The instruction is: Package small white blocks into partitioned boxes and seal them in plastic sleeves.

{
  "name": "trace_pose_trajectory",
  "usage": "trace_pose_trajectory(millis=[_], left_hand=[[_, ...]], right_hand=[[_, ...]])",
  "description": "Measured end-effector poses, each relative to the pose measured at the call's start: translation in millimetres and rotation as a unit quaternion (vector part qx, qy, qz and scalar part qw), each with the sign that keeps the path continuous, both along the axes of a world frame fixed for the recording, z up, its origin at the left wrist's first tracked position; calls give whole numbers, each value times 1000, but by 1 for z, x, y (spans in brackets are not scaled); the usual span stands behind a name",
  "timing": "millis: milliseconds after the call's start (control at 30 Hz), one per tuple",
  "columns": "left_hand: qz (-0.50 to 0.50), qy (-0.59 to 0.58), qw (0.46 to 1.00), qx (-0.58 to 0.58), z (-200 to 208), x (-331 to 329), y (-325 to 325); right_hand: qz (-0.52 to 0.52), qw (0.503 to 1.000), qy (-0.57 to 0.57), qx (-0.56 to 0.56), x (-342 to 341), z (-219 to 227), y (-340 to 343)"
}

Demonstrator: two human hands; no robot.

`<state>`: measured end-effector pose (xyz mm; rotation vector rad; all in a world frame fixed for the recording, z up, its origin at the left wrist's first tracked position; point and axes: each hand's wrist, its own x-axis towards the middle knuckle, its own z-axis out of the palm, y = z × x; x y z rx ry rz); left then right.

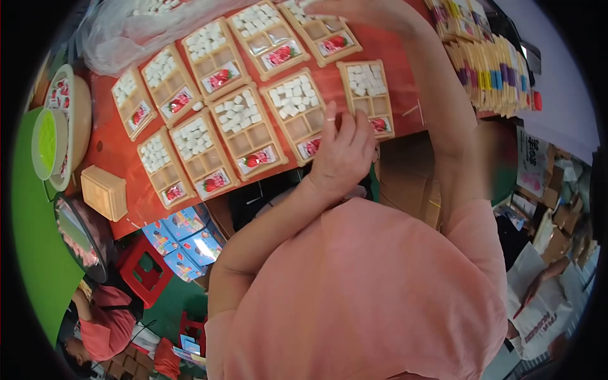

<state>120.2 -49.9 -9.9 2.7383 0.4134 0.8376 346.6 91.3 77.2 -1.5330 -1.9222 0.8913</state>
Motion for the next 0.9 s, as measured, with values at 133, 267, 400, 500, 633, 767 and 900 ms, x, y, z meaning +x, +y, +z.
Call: trace_pose_trajectory(millis=[133,267,400,500,633,767,900], left_hand=[[29,-14,999,20,-1,0,-1],[35,-15,999,15,1,2,-6],[45,-10,999,16,3,2,-9],[51,-4,999,19,4,1,-9],[57,8,998,-2,17,4,-5],[73,21,997,1,17,10,1],[76,18,997,-9,16,10,-1]], right_hand=[[12,999,-15,-39,-8,-17,-90],[-21,998,-55,-16,-16,-22,-132],[-48,994,-96,-19,-17,-26,-146],[-87,996,-8,-25,-16,-26,-154],[-171,982,76,-24,-2,-31,-161],[-241,960,140,-28,3,-38,-161],[-261,955,138,12,-10,-40,-153]])
